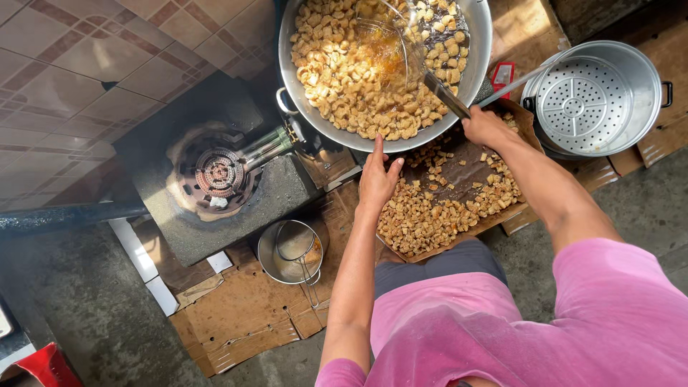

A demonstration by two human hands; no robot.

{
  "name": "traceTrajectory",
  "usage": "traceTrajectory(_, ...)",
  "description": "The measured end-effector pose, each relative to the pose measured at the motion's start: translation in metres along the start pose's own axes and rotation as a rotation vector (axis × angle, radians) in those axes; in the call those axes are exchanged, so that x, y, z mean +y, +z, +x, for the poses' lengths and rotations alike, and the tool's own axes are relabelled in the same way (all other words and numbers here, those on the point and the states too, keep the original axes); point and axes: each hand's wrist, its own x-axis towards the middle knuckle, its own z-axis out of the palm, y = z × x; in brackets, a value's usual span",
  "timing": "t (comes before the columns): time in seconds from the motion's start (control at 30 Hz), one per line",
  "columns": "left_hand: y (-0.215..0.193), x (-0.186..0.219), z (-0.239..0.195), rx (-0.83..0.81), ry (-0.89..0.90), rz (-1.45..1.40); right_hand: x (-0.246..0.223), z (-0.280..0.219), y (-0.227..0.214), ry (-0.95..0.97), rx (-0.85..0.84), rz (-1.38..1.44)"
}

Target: The person transfers fried snacks from a wok into a cardboard box using a slotted spoon. They briefly squat to pick up a snack from the floor and then continue transferring the snacks.

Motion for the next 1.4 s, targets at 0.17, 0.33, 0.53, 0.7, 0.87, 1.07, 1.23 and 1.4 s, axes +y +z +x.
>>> traceTrajectory(0.17,0.009,0.01,0.0,0.03,-0.022,0.004,-0.023,-0.013,-0.063,0.068,-0.027,-0.101)
traceTrajectory(0.33,0.031,0.034,0.002,0.168,0.047,-0.026,0.022,-0.04,-0.144,-0.137,0.161,-0.236)
traceTrajectory(0.53,0.063,0.07,-0.012,0.308,0.003,-0.034,0.048,0.032,-0.214,-0.329,0.449,-0.487)
traceTrajectory(0.7,0.087,0.097,-0.017,0.273,-0.101,-0.04,0.011,0.119,-0.229,-0.381,0.451,-0.571)
traceTrajectory(0.87,0.097,0.097,-0.027,0.232,-0.168,-0.012,-0.03,0.143,-0.185,-0.394,0.262,-0.648)
traceTrajectory(1.07,0.099,0.083,-0.04,0.264,-0.092,-0.03,-0.039,0.078,-0.181,-0.378,0.102,-0.633)
traceTrajectory(1.23,0.084,0.084,-0.034,0.24,-0.045,0.004,-0.009,-0.023,-0.202,-0.37,0.105,-0.675)
traceTrajectory(1.4,0.061,0.09,-0.036,0.273,-0.003,0.052,0.011,-0.092,-0.2,-0.265,0.065,-0.521)
